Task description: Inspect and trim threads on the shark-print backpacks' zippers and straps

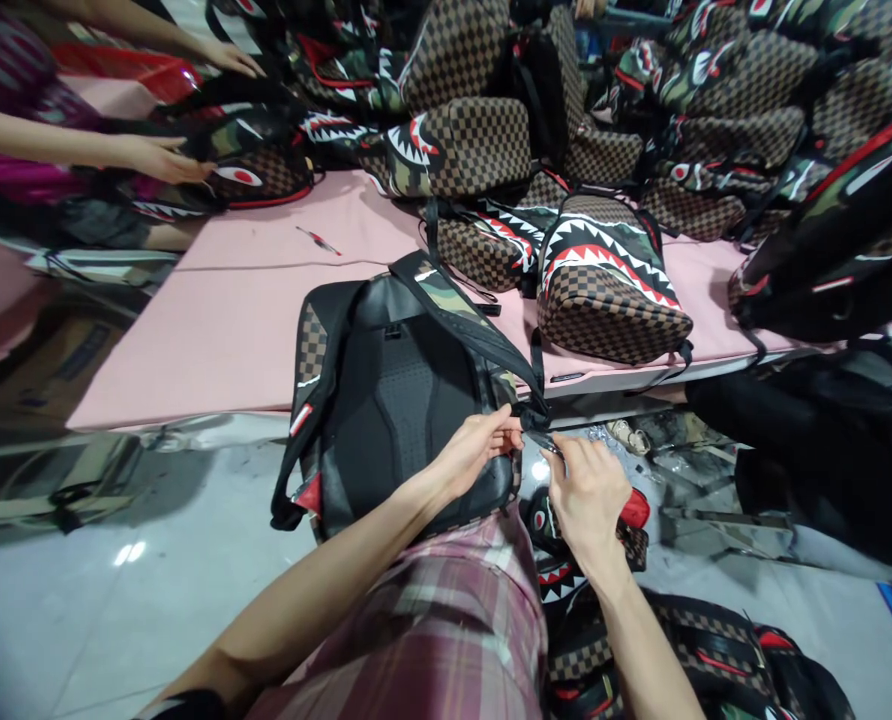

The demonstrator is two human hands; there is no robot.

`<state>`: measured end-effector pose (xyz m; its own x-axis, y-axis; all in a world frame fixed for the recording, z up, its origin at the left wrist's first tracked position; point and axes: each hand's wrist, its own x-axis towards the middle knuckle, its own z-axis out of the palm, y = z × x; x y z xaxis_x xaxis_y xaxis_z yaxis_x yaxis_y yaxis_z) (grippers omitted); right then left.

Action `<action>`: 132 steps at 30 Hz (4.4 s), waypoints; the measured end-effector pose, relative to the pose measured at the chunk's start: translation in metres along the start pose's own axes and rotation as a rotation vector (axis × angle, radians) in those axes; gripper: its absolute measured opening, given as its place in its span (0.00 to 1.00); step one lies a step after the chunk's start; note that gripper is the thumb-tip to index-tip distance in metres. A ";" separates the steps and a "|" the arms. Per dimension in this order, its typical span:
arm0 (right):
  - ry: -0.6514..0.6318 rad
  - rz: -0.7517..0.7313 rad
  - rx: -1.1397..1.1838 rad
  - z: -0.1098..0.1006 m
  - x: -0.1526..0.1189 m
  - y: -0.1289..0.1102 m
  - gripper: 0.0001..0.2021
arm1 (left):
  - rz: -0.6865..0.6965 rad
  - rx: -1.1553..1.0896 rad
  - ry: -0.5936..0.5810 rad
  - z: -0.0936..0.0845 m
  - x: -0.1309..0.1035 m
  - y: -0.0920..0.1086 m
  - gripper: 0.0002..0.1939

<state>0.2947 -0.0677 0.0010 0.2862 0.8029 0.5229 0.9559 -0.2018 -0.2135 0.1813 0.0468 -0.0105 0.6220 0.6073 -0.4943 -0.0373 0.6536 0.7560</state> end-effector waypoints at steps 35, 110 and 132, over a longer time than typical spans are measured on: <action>0.128 0.381 0.322 0.037 -0.023 -0.025 0.08 | 0.026 -0.106 -0.132 -0.006 0.008 -0.013 0.13; -0.323 1.042 1.147 0.090 0.011 0.037 0.18 | 0.675 1.014 -0.416 -0.033 0.074 0.015 0.10; -0.073 -0.058 0.131 0.058 -0.004 0.041 0.08 | 0.508 1.405 -0.606 -0.028 0.087 0.034 0.14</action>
<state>0.3285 -0.0464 -0.0579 0.2203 0.8506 0.4774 0.9527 -0.0825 -0.2926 0.2124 0.1348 -0.0394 0.9845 0.1393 -0.1066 0.1729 -0.6669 0.7249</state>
